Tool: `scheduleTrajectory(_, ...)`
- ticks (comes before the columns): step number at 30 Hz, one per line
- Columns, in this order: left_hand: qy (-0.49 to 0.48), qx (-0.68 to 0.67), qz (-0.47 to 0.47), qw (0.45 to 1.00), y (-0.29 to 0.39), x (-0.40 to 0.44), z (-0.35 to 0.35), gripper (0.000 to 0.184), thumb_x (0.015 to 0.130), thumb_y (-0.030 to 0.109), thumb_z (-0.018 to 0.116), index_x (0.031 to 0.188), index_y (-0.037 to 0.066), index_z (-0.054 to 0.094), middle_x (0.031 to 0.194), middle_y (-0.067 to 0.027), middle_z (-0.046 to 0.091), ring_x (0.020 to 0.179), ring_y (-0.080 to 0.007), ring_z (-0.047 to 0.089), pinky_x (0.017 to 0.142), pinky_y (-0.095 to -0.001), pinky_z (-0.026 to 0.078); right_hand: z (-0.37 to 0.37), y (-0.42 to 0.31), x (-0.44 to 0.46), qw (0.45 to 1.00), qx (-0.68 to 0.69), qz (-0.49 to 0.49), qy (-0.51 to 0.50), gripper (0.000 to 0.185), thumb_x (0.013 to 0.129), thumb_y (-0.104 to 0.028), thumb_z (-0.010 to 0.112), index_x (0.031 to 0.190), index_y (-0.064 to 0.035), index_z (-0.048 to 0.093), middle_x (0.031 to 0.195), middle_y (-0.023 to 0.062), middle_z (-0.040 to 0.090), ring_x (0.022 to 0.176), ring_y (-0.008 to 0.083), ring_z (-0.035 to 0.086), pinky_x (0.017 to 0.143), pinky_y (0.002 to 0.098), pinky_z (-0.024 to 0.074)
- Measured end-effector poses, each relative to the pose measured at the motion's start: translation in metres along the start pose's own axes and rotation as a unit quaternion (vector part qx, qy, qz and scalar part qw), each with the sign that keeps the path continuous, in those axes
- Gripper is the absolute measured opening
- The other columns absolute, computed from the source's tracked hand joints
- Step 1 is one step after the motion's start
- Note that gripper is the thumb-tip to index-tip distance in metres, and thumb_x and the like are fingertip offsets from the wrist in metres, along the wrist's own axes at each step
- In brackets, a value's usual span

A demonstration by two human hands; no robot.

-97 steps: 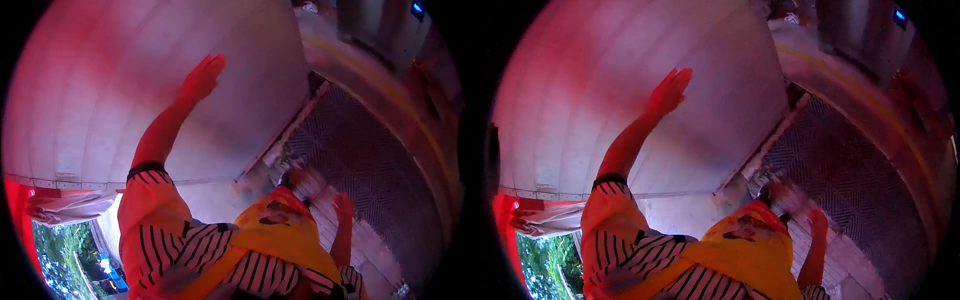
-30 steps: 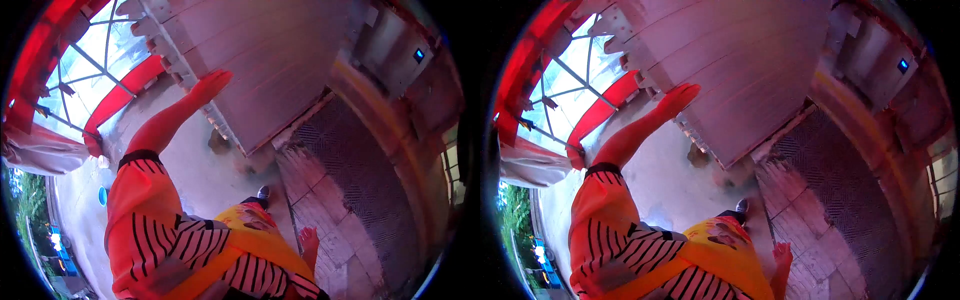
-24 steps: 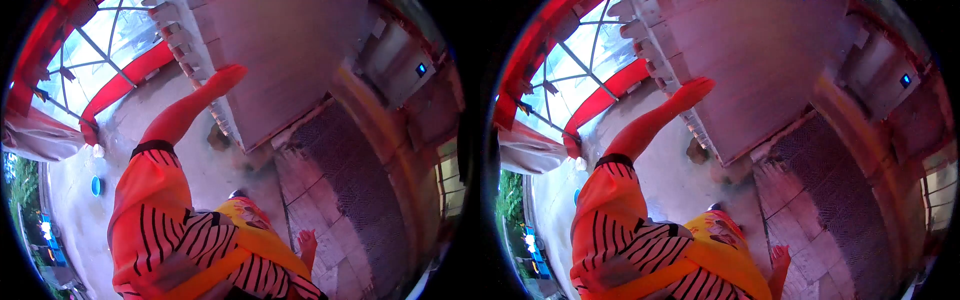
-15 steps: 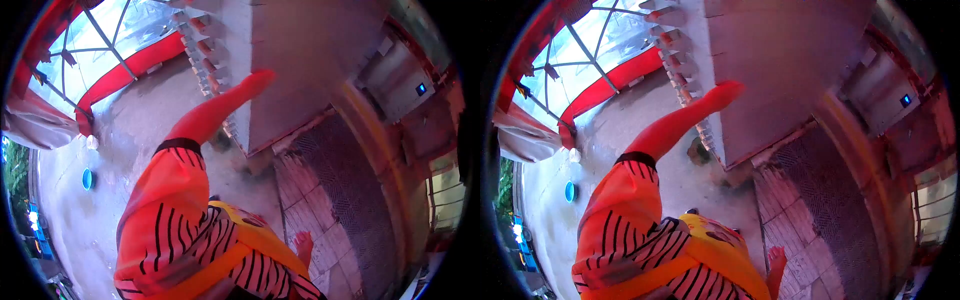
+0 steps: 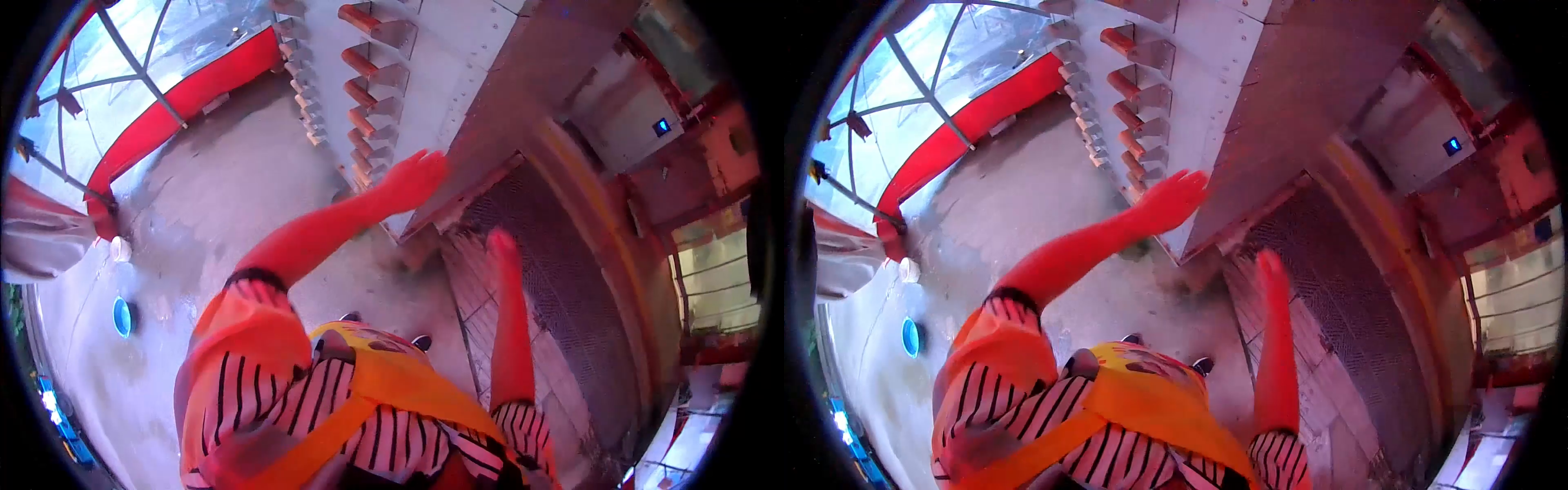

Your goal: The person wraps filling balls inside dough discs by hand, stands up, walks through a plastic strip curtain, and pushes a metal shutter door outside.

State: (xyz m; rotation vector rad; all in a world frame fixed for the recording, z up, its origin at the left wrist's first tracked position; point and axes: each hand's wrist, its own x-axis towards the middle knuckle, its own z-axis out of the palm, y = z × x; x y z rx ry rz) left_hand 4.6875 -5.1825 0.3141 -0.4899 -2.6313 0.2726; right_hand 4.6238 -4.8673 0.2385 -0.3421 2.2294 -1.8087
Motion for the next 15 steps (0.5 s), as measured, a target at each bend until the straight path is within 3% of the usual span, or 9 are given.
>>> scheduleTrajectory(3, -0.249, -0.287, -0.208, 0.902, 0.023, -0.131, 0.001, 0.056, 0.076, 0.02, 0.066, 0.127, 0.003, 0.048, 0.135, -0.0157, 0.044, 0.129, -0.0299, 0.037, 0.107, -0.0421, 0.029, 0.069, -0.124, 0.067, 0.976, -0.17, -0.135, 0.004, 0.067, 0.082, -0.043, 0.064, 0.126, 0.0038, 0.047, 0.125, 0.0181, 0.054, 0.117, 0.0278, 0.05, 0.098, 0.0359, 0.0383)
scheduleTrajectory(4, -0.15, -0.273, -0.236, 0.92, 0.034, -0.212, 0.05, 0.055, 0.078, 0.023, 0.066, 0.127, 0.006, 0.048, 0.135, -0.0146, 0.045, 0.127, -0.0304, 0.038, 0.105, -0.041, 0.032, 0.097, -0.145, 0.084, 0.959, -0.232, -0.159, 0.047, 0.08, 0.078, -0.05, 0.066, 0.132, 0.003, 0.041, 0.13, 0.0188, 0.049, 0.12, 0.0293, 0.047, 0.1, 0.0364, 0.0364)
scheduleTrajectory(8, -0.339, -0.277, -0.597, 0.672, 0.107, -0.512, 0.091, 0.042, 0.079, 0.028, 0.062, 0.112, 0.003, 0.058, 0.115, -0.0184, 0.058, 0.111, -0.0335, 0.053, 0.091, -0.042, 0.044, 0.143, -0.15, 0.126, 0.928, -0.287, -0.198, 0.132, 0.086, 0.075, -0.057, 0.066, 0.131, 0.0038, 0.041, 0.127, 0.0248, 0.05, 0.118, 0.0336, 0.049, 0.097, 0.0423, 0.038)
scheduleTrajectory(10, -0.381, -0.227, -0.627, 0.64, 0.18, -0.666, 0.079, 0.037, 0.075, 0.035, 0.065, 0.09, 0.001, 0.066, 0.096, -0.0198, 0.065, 0.092, -0.0365, 0.062, 0.081, -0.0433, 0.049, 0.154, -0.149, 0.135, 0.917, -0.319, -0.194, 0.141, 0.083, 0.075, -0.058, 0.065, 0.13, 0.001, 0.043, 0.124, 0.0232, 0.054, 0.116, 0.0343, 0.052, 0.095, 0.0442, 0.0393)
scheduleTrajectory(11, -0.467, -0.246, -0.635, 0.563, 0.199, -0.684, 0.032, 0.039, 0.074, 0.036, 0.067, 0.086, -0.001, 0.065, 0.088, -0.0205, 0.066, 0.09, -0.0362, 0.063, 0.077, -0.0443, 0.049, 0.155, -0.151, 0.142, 0.916, -0.333, -0.174, 0.14, 0.082, 0.075, -0.059, 0.064, 0.13, -0.001, 0.044, 0.123, 0.0226, 0.054, 0.115, 0.0344, 0.052, 0.095, 0.0444, 0.0395)
scheduleTrajectory(12, -0.394, -0.257, -0.801, 0.371, 0.236, -0.734, 0.024, 0.038, 0.072, 0.035, 0.07, 0.076, -0.002, 0.064, 0.074, -0.0188, 0.066, 0.073, -0.0321, 0.065, 0.063, -0.0439, 0.051, 0.153, -0.154, 0.147, 0.915, -0.347, -0.156, 0.138, 0.081, 0.076, -0.06, 0.063, 0.13, -0.0031, 0.045, 0.123, 0.022, 0.055, 0.114, 0.0346, 0.053, 0.095, 0.0447, 0.0398)
scheduleTrajectory(13, -0.29, -0.33, -0.862, 0.253, 0.252, -0.733, -0.019, 0.027, 0.077, 0.028, 0.072, 0.078, 0.004, 0.061, 0.064, -0.0076, 0.056, 0.053, -0.0222, 0.057, 0.04, -0.0388, 0.042, 0.144, -0.157, 0.151, 0.958, -0.194, -0.171, -0.12, 0.081, 0.076, -0.06, 0.063, 0.132, -0.0057, 0.044, 0.125, 0.0213, 0.053, 0.116, 0.0338, 0.051, 0.098, 0.0439, 0.0378)
scheduleTrajectory(14, -0.287, -0.338, -0.86, 0.253, 0.276, -0.761, -0.033, 0.031, 0.079, 0.029, 0.071, 0.089, 0.003, 0.059, 0.069, -0.0098, 0.058, 0.052, -0.0236, 0.057, 0.04, -0.0385, 0.043, 0.127, -0.162, 0.156, 0.916, -0.022, -0.164, -0.365, 0.081, 0.076, -0.061, 0.062, 0.134, -0.0084, 0.043, 0.128, 0.0205, 0.052, 0.119, 0.0331, 0.05, 0.101, 0.0432, 0.0358)
scheduleTrajectory(15, -0.284, -0.325, -0.874, 0.224, 0.298, -0.781, -0.044, 0.03, 0.078, 0.029, 0.072, 0.089, 0.003, 0.06, 0.07, -0.0122, 0.058, 0.052, -0.0277, 0.058, 0.039, -0.0429, 0.042, 0.138, -0.158, 0.151, 0.911, -0.024, -0.158, -0.38, 0.081, 0.076, -0.061, 0.062, 0.134, -0.0084, 0.043, 0.128, 0.0205, 0.052, 0.119, 0.0331, 0.05, 0.101, 0.0432, 0.0358)
